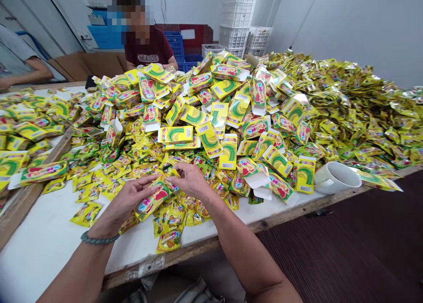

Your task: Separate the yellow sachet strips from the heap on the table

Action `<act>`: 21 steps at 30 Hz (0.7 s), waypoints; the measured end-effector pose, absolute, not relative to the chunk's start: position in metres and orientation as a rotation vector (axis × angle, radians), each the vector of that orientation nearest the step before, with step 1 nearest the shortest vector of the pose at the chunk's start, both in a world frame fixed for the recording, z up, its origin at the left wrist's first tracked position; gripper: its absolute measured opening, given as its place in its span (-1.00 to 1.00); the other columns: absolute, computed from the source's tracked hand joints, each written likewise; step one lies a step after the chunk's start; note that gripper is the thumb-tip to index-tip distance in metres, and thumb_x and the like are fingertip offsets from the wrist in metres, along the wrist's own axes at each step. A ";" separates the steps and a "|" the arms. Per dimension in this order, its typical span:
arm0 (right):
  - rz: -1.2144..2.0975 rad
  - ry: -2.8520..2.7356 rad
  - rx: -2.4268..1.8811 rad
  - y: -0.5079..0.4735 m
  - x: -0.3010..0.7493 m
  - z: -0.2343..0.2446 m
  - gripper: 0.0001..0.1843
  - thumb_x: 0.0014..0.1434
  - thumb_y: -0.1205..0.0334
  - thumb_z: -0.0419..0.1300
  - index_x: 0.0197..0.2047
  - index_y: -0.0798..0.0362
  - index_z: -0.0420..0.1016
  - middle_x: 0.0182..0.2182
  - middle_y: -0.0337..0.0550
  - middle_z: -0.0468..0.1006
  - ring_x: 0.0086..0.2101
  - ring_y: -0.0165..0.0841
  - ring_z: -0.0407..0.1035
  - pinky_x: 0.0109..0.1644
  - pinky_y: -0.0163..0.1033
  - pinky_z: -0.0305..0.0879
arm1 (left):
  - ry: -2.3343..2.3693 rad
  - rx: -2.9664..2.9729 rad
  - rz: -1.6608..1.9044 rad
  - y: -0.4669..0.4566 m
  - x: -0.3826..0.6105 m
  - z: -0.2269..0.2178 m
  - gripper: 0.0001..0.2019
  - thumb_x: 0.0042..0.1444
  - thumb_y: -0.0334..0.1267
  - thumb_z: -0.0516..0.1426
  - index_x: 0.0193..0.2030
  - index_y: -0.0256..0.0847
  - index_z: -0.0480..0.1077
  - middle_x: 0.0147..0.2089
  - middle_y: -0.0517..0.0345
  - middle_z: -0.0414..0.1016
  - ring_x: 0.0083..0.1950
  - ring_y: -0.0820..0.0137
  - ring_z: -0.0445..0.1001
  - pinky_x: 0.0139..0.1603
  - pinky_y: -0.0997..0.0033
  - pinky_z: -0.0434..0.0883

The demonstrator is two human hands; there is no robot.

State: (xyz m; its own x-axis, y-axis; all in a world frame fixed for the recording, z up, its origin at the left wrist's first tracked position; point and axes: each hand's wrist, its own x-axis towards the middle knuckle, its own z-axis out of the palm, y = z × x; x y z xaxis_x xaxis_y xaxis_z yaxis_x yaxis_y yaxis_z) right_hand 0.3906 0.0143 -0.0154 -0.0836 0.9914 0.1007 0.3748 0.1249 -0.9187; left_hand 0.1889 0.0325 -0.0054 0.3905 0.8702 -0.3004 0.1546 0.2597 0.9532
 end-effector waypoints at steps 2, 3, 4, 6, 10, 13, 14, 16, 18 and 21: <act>0.955 -1.604 -1.367 0.014 0.392 -0.014 -0.71 0.07 0.05 0.27 -0.49 0.07 0.37 -0.62 -0.39 0.09 -0.53 -0.49 -0.02 -0.46 -0.35 -0.13 | 1.082 1.243 0.634 0.032 0.189 -0.007 -0.42 -0.16 -0.02 0.40 0.03 -0.23 0.55 -0.37 0.09 0.64 -0.40 0.33 0.52 -0.40 0.42 0.42; 0.948 -1.615 -1.369 0.013 0.392 -0.013 -0.73 0.06 0.09 0.28 -0.50 0.08 0.37 -0.62 -0.39 0.10 -0.53 -0.49 -0.01 -0.46 -0.35 -0.12 | 1.080 1.244 0.629 0.032 0.189 -0.008 -0.43 -0.15 -0.02 0.39 0.02 -0.23 0.56 -0.35 0.08 0.65 -0.39 0.33 0.52 -0.39 0.42 0.43; 0.945 -1.631 -1.369 0.013 0.393 -0.012 -0.75 0.04 0.13 0.29 -0.51 0.09 0.38 -0.62 -0.39 0.11 -0.53 -0.49 -0.01 -0.46 -0.35 -0.12 | 1.076 1.240 0.621 0.031 0.189 -0.009 -0.44 -0.14 -0.03 0.39 0.02 -0.23 0.56 -0.33 0.07 0.66 -0.38 0.32 0.53 -0.37 0.41 0.44; 0.957 -1.666 -1.359 0.012 0.392 -0.009 -0.82 0.02 0.24 0.29 -0.52 0.10 0.40 -0.61 -0.39 0.14 -0.53 -0.51 0.02 -0.45 -0.35 -0.11 | 1.067 1.223 0.605 0.030 0.191 -0.010 -0.45 -0.13 -0.04 0.39 0.01 -0.24 0.56 -0.31 0.05 0.66 -0.35 0.32 0.55 -0.34 0.41 0.46; 1.075 -1.652 -1.302 0.012 0.389 -0.011 -0.92 0.02 0.34 0.25 -0.49 0.11 0.47 -0.61 -0.38 0.20 -0.54 -0.52 0.06 -0.44 -0.37 -0.04 | 1.050 1.150 0.598 0.028 0.194 -0.010 -0.44 -0.14 -0.08 0.41 0.02 -0.26 0.55 -0.34 0.06 0.67 -0.38 0.35 0.55 -0.34 0.43 0.47; 1.133 -1.439 -1.241 0.014 0.387 -0.019 -0.84 0.04 0.17 0.30 -0.38 0.10 0.50 -0.56 -0.35 0.30 -0.53 -0.50 0.14 -0.43 -0.37 0.08 | 1.049 1.073 0.640 0.029 0.196 -0.008 -0.40 -0.17 -0.07 0.42 0.04 -0.24 0.54 -0.32 0.05 0.67 -0.37 0.32 0.58 -0.29 0.37 0.50; 1.119 -1.361 -1.219 0.015 0.386 -0.021 -0.79 0.03 0.12 0.31 -0.33 0.10 0.50 -0.52 -0.32 0.36 -0.51 -0.48 0.20 -0.41 -0.36 0.14 | 1.052 1.052 0.666 0.029 0.197 -0.007 -0.39 -0.19 -0.06 0.43 0.04 -0.24 0.53 -0.31 0.05 0.67 -0.37 0.31 0.58 -0.27 0.35 0.51; 1.047 -1.290 -1.217 0.015 0.383 -0.025 -0.74 0.02 0.09 0.33 -0.29 0.09 0.49 -0.47 -0.27 0.44 -0.47 -0.45 0.27 -0.37 -0.35 0.20 | 1.062 1.025 0.727 0.030 0.197 -0.006 -0.38 -0.23 -0.06 0.44 0.01 -0.26 0.54 -0.31 0.05 0.67 -0.36 0.31 0.59 -0.25 0.34 0.52; 0.964 -1.390 -1.281 0.014 0.380 -0.024 -0.82 0.08 0.14 0.29 -0.32 0.08 0.49 -0.52 -0.29 0.42 -0.49 -0.46 0.25 -0.38 -0.35 0.15 | 1.078 1.022 0.777 0.031 0.197 -0.008 -0.39 -0.25 -0.05 0.45 -0.02 -0.27 0.56 -0.31 0.05 0.68 -0.33 0.31 0.59 -0.25 0.36 0.52; 0.935 -1.608 -1.354 0.010 0.377 -0.018 -0.88 0.19 0.23 0.16 -0.32 0.06 0.49 -0.59 -0.34 0.33 -0.54 -0.48 0.14 -0.42 -0.36 0.03 | 1.109 1.058 0.796 0.031 0.196 -0.012 -0.39 -0.24 -0.02 0.44 -0.02 -0.28 0.56 -0.27 0.03 0.68 -0.30 0.30 0.59 -0.24 0.37 0.51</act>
State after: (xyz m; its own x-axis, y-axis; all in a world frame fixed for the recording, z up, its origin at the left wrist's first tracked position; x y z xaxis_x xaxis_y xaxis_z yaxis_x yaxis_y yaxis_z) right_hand 0.3765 0.0099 -0.0182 -0.0891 0.9885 0.1223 0.3830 0.1473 -0.9119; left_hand 0.1961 0.0311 -0.0115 0.2776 0.9101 -0.3076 -0.0005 0.3203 0.9473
